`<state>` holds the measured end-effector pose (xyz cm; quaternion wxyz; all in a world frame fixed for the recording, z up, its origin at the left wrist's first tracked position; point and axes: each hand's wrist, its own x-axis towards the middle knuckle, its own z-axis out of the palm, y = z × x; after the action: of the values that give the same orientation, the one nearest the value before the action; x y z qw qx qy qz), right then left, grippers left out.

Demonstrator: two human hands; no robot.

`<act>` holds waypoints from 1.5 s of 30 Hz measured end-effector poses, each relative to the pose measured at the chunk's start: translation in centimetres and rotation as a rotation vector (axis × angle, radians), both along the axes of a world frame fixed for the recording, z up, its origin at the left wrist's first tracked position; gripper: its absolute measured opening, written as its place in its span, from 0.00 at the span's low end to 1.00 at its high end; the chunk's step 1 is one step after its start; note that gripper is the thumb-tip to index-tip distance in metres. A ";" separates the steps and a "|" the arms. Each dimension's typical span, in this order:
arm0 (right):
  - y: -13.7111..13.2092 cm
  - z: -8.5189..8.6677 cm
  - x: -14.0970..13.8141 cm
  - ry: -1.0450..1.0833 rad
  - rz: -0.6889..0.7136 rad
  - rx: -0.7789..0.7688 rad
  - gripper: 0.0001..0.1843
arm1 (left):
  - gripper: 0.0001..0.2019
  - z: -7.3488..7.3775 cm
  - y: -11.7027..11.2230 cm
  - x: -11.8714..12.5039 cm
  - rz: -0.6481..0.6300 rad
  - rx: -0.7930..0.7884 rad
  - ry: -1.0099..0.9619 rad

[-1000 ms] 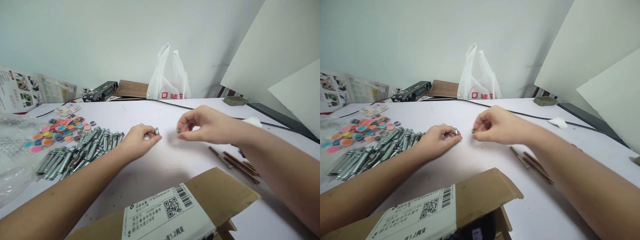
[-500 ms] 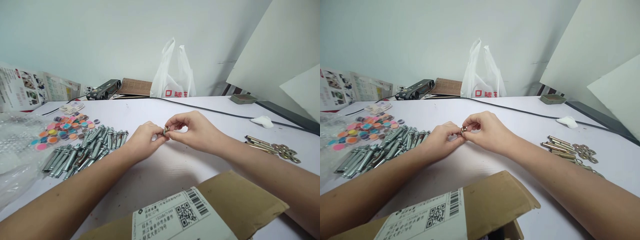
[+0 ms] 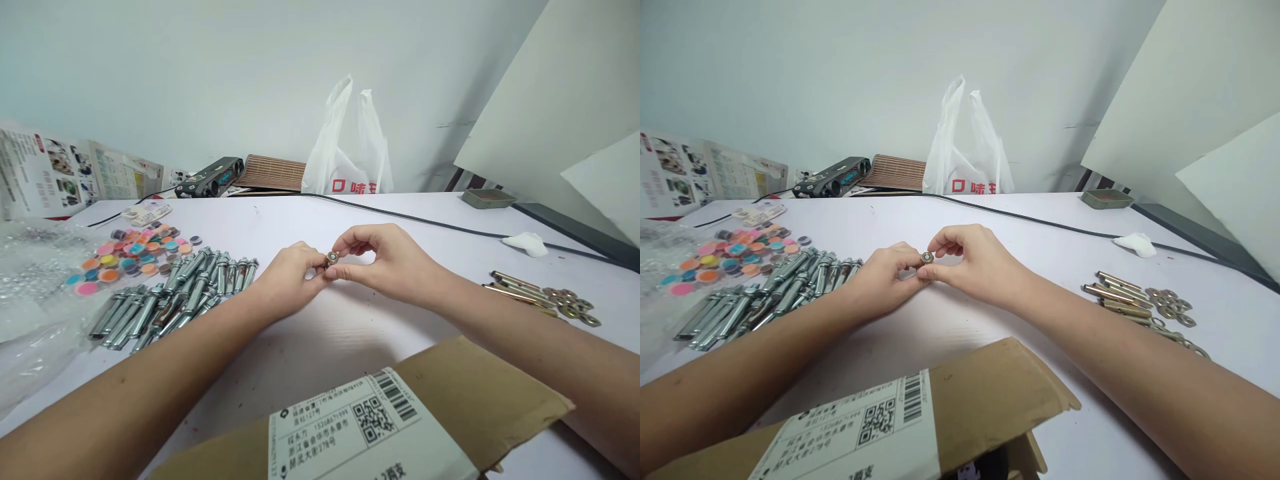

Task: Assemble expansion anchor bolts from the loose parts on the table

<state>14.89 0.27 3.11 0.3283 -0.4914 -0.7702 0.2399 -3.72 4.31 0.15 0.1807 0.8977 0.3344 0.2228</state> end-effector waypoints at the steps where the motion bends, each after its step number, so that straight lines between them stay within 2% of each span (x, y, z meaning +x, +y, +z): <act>1: 0.0 0.0 0.1 -0.008 0.002 0.007 0.22 | 0.13 0.0 0.1 0.0 0.003 -0.008 0.000; 3: -0.2 -0.1 0.3 -0.022 0.046 0.009 0.27 | 0.12 -0.1 0.1 -0.1 0.007 -0.025 -0.009; 5: -0.6 0.0 0.5 0.019 0.050 0.016 0.14 | 0.12 -0.1 0.1 -0.2 0.000 -0.039 -0.028; 6: -0.8 0.0 0.6 0.062 0.013 0.028 0.15 | 0.12 -0.1 0.1 -0.2 -0.005 -0.046 -0.038; 8: -1.1 0.1 0.7 0.149 -0.108 0.050 0.29 | 0.12 -0.1 0.1 -0.1 -0.012 -0.057 -0.050; 9: -1.2 0.1 0.7 0.172 -0.150 0.050 0.30 | 0.12 -0.1 0.1 -0.1 -0.015 -0.060 -0.050; 10: -1.2 0.1 0.6 0.180 -0.152 0.041 0.29 | 0.12 -0.1 0.1 -0.1 -0.016 -0.062 -0.049; 12: -1.0 0.0 0.4 0.186 -0.050 0.003 0.22 | 0.13 -0.1 0.1 0.0 -0.014 -0.063 -0.044; 14: -0.8 0.0 0.3 0.203 0.043 -0.057 0.22 | 0.13 -0.1 0.1 0.0 -0.014 -0.066 -0.045; 15: -0.8 0.0 0.4 0.219 0.034 -0.086 0.25 | 0.13 -0.1 0.1 -0.1 -0.012 -0.070 -0.049; 17: -0.9 0.3 0.8 0.249 -0.071 -0.135 0.34 | 0.12 -0.1 0.2 -0.1 -0.005 -0.084 -0.058; 19: -1.1 0.7 1.3 0.278 -0.166 -0.160 0.37 | 0.12 -0.1 0.2 0.0 -0.004 -0.099 -0.066; 23: -1.4 1.2 1.8 0.228 -0.160 -0.193 0.38 | 0.11 -0.1 0.2 0.0 -0.016 -0.116 -0.072; 32: -1.1 0.6 1.4 0.205 -0.148 -0.232 0.37 | 0.12 -0.1 -0.1 0.0 0.038 -0.221 -0.097; 35: -1.2 0.8 1.7 0.222 -0.141 -0.223 0.37 | 0.14 1.2 -0.4 0.2 0.141 -0.221 -0.072; 38: -1.4 1.5 1.8 0.208 -0.178 -0.176 0.37 | 0.18 4.5 -0.2 -0.7 0.307 -0.243 0.067; 40: -1.6 2.1 1.8 0.206 -0.211 -0.132 0.36 | 0.20 7.0 0.4 -2.4 0.383 -0.230 0.243; 42: -1.8 2.5 1.8 0.222 -0.233 -0.087 0.35 | 0.22 8.8 1.3 -4.7 0.521 -0.222 0.400; 44: -2.0 2.7 1.9 0.245 -0.242 -0.058 0.34 | 0.23 9.7 2.4 -7.2 0.646 -0.293 0.522; 45: -2.1 2.7 2.0 0.248 -0.245 -0.055 0.34 | 0.24 9.8 2.9 -8.4 0.670 -0.287 0.507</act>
<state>16.85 -1.82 5.78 0.4340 -0.5572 -0.6512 0.2777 -12.09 7.24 10.00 0.1335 0.7317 0.6684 -0.0070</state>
